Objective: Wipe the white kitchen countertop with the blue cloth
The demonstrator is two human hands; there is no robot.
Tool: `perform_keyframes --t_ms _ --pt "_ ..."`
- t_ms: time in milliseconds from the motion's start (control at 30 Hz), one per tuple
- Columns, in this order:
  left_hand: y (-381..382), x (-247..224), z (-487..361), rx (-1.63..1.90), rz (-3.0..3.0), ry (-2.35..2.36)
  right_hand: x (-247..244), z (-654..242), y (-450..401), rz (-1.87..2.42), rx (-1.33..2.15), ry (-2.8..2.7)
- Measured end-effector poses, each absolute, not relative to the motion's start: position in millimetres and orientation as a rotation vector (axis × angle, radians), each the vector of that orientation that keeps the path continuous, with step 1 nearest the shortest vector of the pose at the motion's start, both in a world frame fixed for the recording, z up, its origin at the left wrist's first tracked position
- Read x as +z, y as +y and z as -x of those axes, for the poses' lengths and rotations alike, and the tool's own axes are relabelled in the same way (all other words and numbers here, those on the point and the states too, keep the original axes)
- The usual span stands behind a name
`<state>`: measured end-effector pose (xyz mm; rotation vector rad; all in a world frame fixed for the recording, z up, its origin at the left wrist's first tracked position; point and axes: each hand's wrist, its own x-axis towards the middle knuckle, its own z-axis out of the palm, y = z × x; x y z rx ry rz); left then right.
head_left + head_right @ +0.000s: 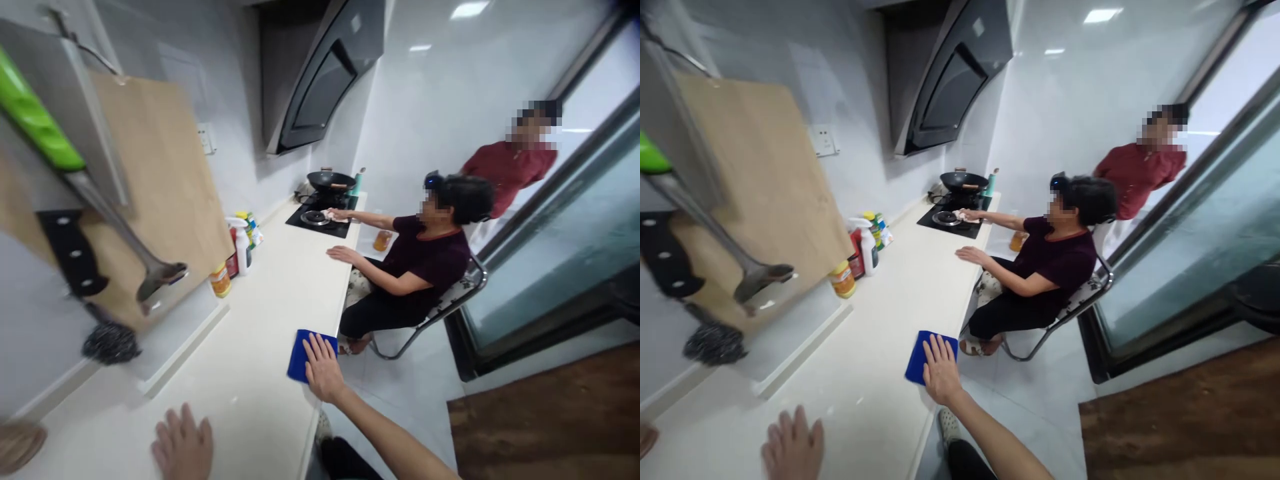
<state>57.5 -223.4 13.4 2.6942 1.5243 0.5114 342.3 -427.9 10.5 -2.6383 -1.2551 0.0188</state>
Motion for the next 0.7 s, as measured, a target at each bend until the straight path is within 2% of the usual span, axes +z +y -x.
perform_keyframes --t_ms 167,333,500,700 --pt "-230.3 9.2 -63.7 0.724 -2.673 1.544 7.8 -263.6 -438.7 2.546 -0.032 -1.534" --pt "-233.2 7.8 -62.3 0.762 -2.63 1.519 14.9 -233.8 -450.5 2.339 0.113 -1.754" --pt "-231.0 7.7 -60.4 0.598 -2.578 1.573 22.7 -270.8 -456.3 2.155 0.224 -1.871" --pt "-230.3 9.3 -58.1 0.519 -2.58 1.61 11.6 -361.3 -448.3 2.265 -0.034 -1.707"
